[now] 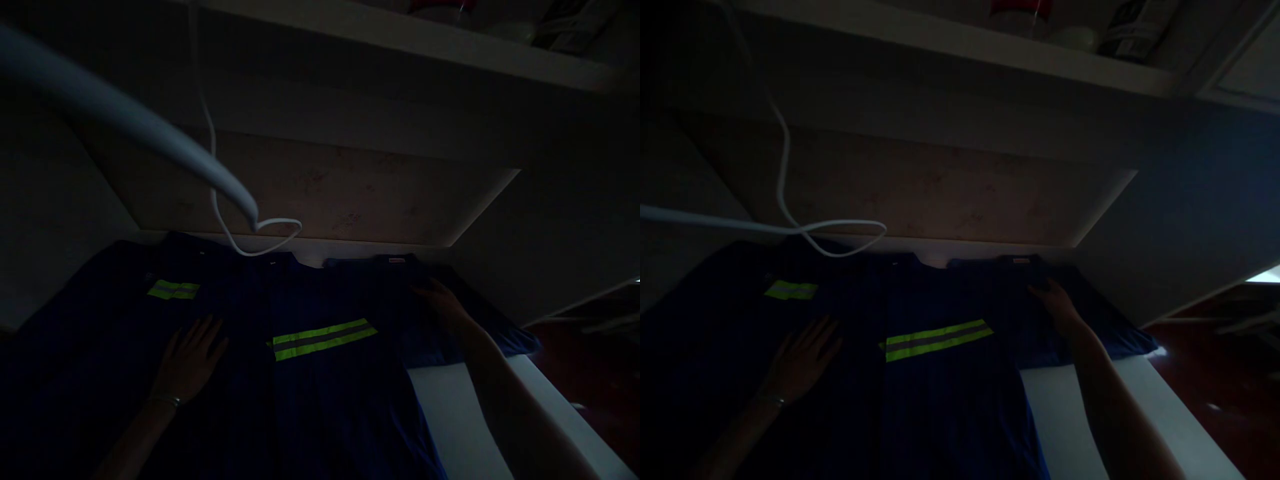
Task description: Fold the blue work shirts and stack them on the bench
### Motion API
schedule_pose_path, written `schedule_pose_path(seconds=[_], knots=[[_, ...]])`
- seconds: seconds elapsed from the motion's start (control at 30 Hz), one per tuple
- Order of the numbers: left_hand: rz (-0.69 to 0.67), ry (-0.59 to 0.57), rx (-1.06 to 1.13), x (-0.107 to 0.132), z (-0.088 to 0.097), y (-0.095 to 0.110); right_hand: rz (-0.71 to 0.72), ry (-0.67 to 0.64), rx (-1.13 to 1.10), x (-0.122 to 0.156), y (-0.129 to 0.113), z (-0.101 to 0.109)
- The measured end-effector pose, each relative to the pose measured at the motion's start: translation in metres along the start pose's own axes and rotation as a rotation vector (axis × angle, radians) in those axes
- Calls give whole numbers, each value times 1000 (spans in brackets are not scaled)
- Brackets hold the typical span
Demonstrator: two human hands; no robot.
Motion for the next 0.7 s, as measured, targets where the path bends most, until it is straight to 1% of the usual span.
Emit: schedule_pose_path(seconds=[0.03, 0.07, 0.1, 0.13, 0.17, 0.23, 0.27, 0.3, 0.33, 0.37, 0.4, 0.43, 0.47, 0.5, 0.53, 0.57, 0.63, 0.7], knots=[[-27, 0, -22, 1, -2, -1, 95, -51, 55, 13, -11, -5], [-57, 0, -44, 1, -3, -2, 193, -142, 138, 29, -23, -11], [-82, 1, -61, 2, -5, -3, 280, -266, 243, 47, -34, -17], [-101, 5, -69, 2, -7, -4, 340, -438, 362, 67, -45, -24], [-108, 13, -67, 2, -9, -5, 356, -679, 484, 88, -53, -32], [-93, 38, -33, 2, -9, -6, 346, -1190, 620, 123, -64, -46], [-76, 47, -8, 2, -7, -6, 340, -1379, 632, 134, -66, -52], [-56, 51, 18, 2, -5, -6, 344, -1483, 612, 141, -65, -58], [-44, 47, 38, 2, -3, -6, 359, -1491, 580, 142, -61, -65], [-43, 37, 50, 2, -1, -5, 383, -1402, 548, 140, -55, -72], [-55, 26, 56, 2, 1, -5, 421, -1247, 534, 135, -45, -80], [-69, 20, 57, 2, 1, -4, 476, -1063, 542, 129, -33, -89], [-78, 18, 60, 3, 1, -3, 545, -893, 581, 123, -19, -98], [-75, 20, 67, 2, 1, -3, 614, -759, 648, 118, -4, -107], [-58, 26, 80, 2, 0, -2, 676, -677, 736, 114, 11, -116], [-31, 34, 99, 0, -2, -1, 724, -642, 833, 112, 24, -124], [24, 49, 151, -3, -2, -1, 774, -643, 981, 111, 46, -135], [44, 70, 228, -5, 4, -3, 796, -663, 1005, 112, 55, -137]])
Point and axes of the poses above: each hand's wrist, its own x-axis away from the middle knuckle, its own z-axis out of the back of the hand, y = z × x, the point moved 1 cm from there along -x, towards the middle knuckle, and after that the axes turned 5 degrees about -x, right-handed, at the moved point
